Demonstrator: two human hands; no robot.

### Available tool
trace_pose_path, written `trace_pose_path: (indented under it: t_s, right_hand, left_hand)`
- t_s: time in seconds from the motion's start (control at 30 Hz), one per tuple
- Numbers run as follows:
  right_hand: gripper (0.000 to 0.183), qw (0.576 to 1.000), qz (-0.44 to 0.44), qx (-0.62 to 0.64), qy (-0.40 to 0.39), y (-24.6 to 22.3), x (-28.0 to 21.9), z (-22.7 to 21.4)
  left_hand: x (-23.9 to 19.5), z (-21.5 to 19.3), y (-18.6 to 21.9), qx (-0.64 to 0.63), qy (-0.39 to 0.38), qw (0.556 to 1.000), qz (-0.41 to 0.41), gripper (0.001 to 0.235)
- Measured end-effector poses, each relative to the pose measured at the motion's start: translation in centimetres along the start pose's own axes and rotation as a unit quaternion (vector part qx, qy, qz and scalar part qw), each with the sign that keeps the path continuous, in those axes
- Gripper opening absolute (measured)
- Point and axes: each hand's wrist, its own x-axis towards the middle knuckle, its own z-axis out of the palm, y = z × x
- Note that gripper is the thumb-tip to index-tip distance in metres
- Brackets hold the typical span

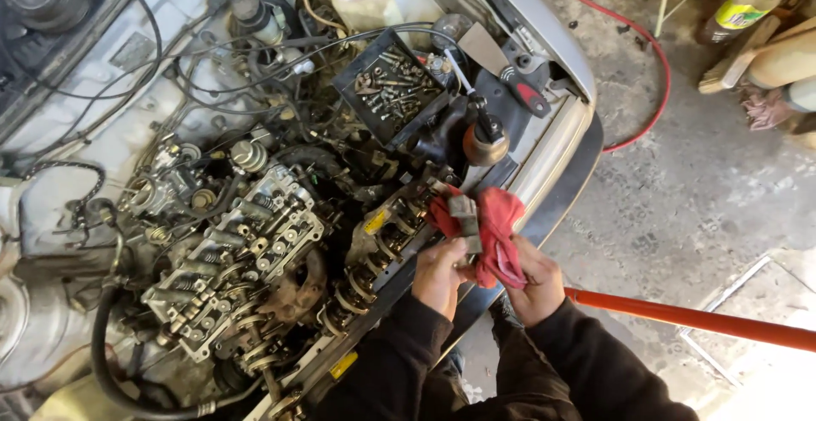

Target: The person removes a camshaft from a metal tray on the floor and places it on the front of a car with an open hood. They then pick up a camshaft bearing cap from the floor, wipe it with a red cloth, and place it on the engine block. The person continues to wipe the engine area and the bearing cap with the cloth.

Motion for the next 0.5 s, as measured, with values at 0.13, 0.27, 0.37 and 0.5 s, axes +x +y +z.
trace_pose_path:
  t_s: [0.13, 0.27, 0.37, 0.5]
  right_hand:
    - [0.022, 0.999, -0.020, -0.018, -0.020, 2.0, -0.5, 0.1]
    - [0.019, 0.996, -0.002, -0.054, -0.068, 7.4, -2.4, -0.1]
    - [0.023, 0.993, 0.026, -0.098, -0.062, 7.0, -1.7, 0.4]
    - [0.040, 0.986, 0.032, -0.157, -0.052, 6.6, 0.1, 1.5]
  left_hand:
    - [-0.6, -1.0, 0.3, -0.003, 0.000, 0.999, 0.032, 0.040]
    - [-1.7, -1.5, 3.4, -0.148, -0.096, 0.983, 0.052, 0.052]
    - [-3.0, -0.8, 6.3, -0.209, -0.174, 0.961, 0.038, 0.075]
    - [-4.4, -0.6, 7.6, -0.227, -0.179, 0.957, -0.019, 0.086]
